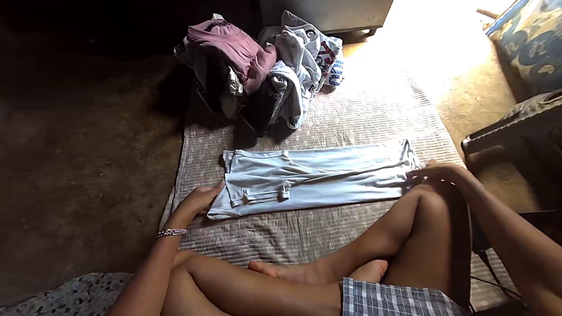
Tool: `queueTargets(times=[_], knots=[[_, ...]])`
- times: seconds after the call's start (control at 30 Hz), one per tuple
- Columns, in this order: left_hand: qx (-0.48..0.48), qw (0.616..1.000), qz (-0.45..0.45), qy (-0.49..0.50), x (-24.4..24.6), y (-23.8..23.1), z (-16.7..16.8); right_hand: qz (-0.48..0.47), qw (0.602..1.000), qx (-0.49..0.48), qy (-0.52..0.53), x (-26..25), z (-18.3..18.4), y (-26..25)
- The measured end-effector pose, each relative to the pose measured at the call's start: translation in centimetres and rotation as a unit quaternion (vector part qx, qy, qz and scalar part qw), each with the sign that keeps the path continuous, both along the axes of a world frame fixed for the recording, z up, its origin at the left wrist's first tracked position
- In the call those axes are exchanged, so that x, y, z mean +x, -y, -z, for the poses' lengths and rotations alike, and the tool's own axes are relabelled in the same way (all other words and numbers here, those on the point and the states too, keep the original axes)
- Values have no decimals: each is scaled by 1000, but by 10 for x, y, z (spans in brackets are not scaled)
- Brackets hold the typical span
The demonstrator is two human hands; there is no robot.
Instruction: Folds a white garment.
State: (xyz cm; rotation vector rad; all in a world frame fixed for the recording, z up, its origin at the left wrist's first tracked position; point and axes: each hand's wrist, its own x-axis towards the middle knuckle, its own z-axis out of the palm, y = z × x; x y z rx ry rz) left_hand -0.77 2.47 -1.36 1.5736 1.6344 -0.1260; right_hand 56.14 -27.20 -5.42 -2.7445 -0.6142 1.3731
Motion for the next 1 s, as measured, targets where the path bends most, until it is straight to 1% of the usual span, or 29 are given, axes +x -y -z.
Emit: queueTargets(times=[0.07, 0.1, 0.17, 0.23, 0.33, 0.4, 0.53, 0.63, 0.7, 0.73, 0.8, 0.87, 0.9, 0.93, 0.97, 1.0], knots=[[-34, 996, 66, -44, -9, -1, -1, -32, 999, 4, 8, -6, 1, -5], [-55, 993, 84, -57, -12, -1, -3, -25, 999, 30, -4, -6, 3, -6], [-99, 991, 78, -41, -17, -2, -9, 48, 989, 118, -72, -5, 4, -3], [-121, 991, 49, 13, -24, -2, -19, 127, 966, 182, -136, -2, 1, 0], [-111, 990, 43, 75, -35, -2, -27, 205, 945, 205, -152, -5, -8, 6], [-101, 991, 63, 54, -40, -2, -26, 231, 944, 192, -134, -4, -8, 12], [-93, 984, 115, -99, -37, -2, -8, 206, 962, 147, -102, 0, -2, 15], [-77, 978, 124, -150, -32, 0, -3, 192, 967, 140, -96, 4, 7, 12], [-51, 974, 139, -172, -28, 3, -5, 191, 964, 158, -96, 4, 8, 12], [-23, 972, 145, -185, -24, 7, -8, 180, 964, 166, -99, 3, 7, 12], [82, 966, 137, -204, -8, 22, -17, 136, 964, 196, -116, 0, 1, 13], [172, 966, 127, -143, 23, 42, -33, 127, 949, 242, -156, -2, -4, 16], [183, 971, 126, -84, 40, 52, -39, 143, 940, 257, -173, -4, -8, 16], [167, 979, 116, -2, 58, 62, -40, 168, 930, 272, -181, -7, -12, 13], [117, 984, 83, 101, 75, 73, -38, 190, 920, 290, -184, -9, -15, 6], [42, 976, 26, 210, 95, 85, -36, 198, 911, 318, -175, -14, -21, -3]])
